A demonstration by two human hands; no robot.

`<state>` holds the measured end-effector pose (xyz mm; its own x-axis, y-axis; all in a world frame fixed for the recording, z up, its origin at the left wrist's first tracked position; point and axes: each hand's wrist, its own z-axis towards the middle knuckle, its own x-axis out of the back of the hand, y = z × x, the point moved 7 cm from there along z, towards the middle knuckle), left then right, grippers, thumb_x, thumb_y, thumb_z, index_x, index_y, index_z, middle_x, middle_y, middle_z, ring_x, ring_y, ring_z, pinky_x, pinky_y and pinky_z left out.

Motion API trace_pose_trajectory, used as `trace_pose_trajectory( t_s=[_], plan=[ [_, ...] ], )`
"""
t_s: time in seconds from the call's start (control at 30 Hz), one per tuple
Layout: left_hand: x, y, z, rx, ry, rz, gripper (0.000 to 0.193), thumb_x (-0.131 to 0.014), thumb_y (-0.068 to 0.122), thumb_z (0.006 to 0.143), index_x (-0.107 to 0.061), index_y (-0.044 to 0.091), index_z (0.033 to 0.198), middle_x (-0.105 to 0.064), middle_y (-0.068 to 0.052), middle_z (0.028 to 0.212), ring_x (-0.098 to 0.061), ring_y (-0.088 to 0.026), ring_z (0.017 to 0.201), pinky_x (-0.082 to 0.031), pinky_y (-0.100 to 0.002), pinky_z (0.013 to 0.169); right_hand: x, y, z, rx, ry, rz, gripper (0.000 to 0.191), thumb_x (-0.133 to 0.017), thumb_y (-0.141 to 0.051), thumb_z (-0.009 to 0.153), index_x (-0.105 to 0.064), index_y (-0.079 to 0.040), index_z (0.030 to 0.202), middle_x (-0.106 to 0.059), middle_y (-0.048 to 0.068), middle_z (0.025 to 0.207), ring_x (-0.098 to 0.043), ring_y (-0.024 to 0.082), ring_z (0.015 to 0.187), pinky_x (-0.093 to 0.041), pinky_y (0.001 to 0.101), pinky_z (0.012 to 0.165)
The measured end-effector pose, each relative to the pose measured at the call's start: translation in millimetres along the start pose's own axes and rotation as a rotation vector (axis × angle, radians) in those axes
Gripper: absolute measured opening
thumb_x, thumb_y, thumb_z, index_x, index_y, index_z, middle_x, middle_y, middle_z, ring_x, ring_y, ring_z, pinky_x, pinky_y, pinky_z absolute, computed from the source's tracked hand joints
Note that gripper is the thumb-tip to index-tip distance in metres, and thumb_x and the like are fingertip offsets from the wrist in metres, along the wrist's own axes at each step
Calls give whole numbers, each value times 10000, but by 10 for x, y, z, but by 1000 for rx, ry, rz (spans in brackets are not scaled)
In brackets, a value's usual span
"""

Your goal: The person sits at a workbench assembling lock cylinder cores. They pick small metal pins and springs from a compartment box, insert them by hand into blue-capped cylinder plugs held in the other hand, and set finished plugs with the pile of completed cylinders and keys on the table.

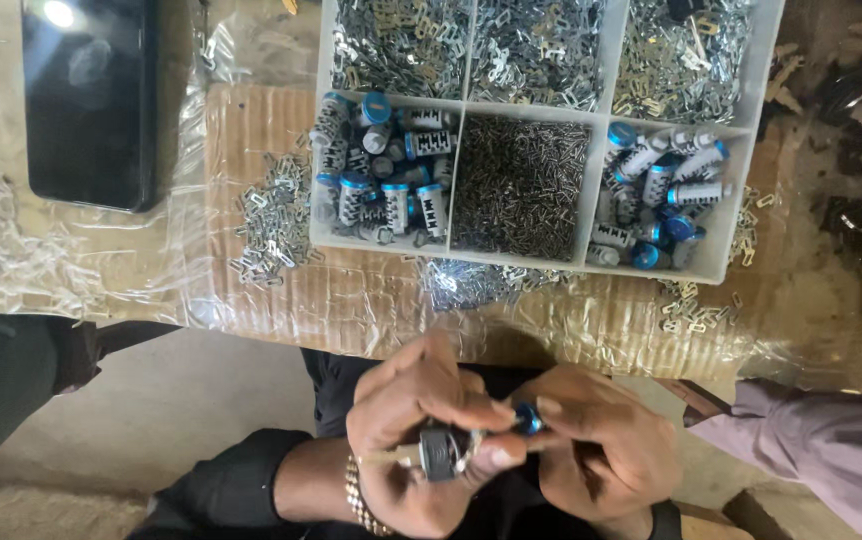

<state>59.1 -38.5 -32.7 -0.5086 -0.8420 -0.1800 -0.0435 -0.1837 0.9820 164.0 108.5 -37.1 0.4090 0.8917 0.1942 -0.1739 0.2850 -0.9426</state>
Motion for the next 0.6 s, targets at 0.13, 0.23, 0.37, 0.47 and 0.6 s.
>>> trace_pose_trajectory(
  t_s=[0.13, 0.23, 0.37, 0.47, 0.6],
  plan=[
    [-85, -64, -211, 3, 57, -59, 229, -891, 201, 861, -711, 78, 931, -638, 1, 818, -589, -112, 706, -507, -277, 641, 125, 120, -344, -1, 171, 197, 199, -629, -45, 1015, -562, 8, 1195, -718, 152, 834, -682, 147, 650, -559, 260, 533],
    [-208, -93, -150, -75, 8, -11, 208, -888, 170, 878, -726, 91, 981, -692, -10, 813, -561, -107, 695, -441, -241, 625, 57, 72, -361, 0, 178, 116, 171, -672, -36, 1015, -565, -31, 1149, -712, 163, 837, -691, 159, 650, -553, 263, 531],
    [-254, 113, 330, -73, -267, 20, 234, -836, 121, 787, -724, 98, 991, -710, -14, 846, -562, -131, 726, -448, -264, 602, 5, -185, 301, -20, 81, -6, 179, -668, -83, 1026, -556, -72, 1165, -724, 132, 866, -742, 194, 717, -601, 321, 635],
    [-293, 516, 581, -145, -890, 124, 328, -787, 71, 811, -740, 94, 1135, -687, -35, 952, -677, -171, 876, -568, -330, 705, 6, -483, 881, 212, -267, 61, 402, -768, -203, 889, -603, -71, 1231, -744, 138, 872, -789, 266, 743, -677, 376, 649],
    [-141, 955, 786, -386, -827, 497, 125, -764, 153, 909, -773, 110, 1026, -687, -5, 856, -648, -120, 686, -506, -322, 501, 196, -200, 1157, -93, -601, -492, 388, -747, -127, 895, -636, -103, 1266, -692, 44, 798, -687, 186, 742, -560, 341, 583]
  ],
)
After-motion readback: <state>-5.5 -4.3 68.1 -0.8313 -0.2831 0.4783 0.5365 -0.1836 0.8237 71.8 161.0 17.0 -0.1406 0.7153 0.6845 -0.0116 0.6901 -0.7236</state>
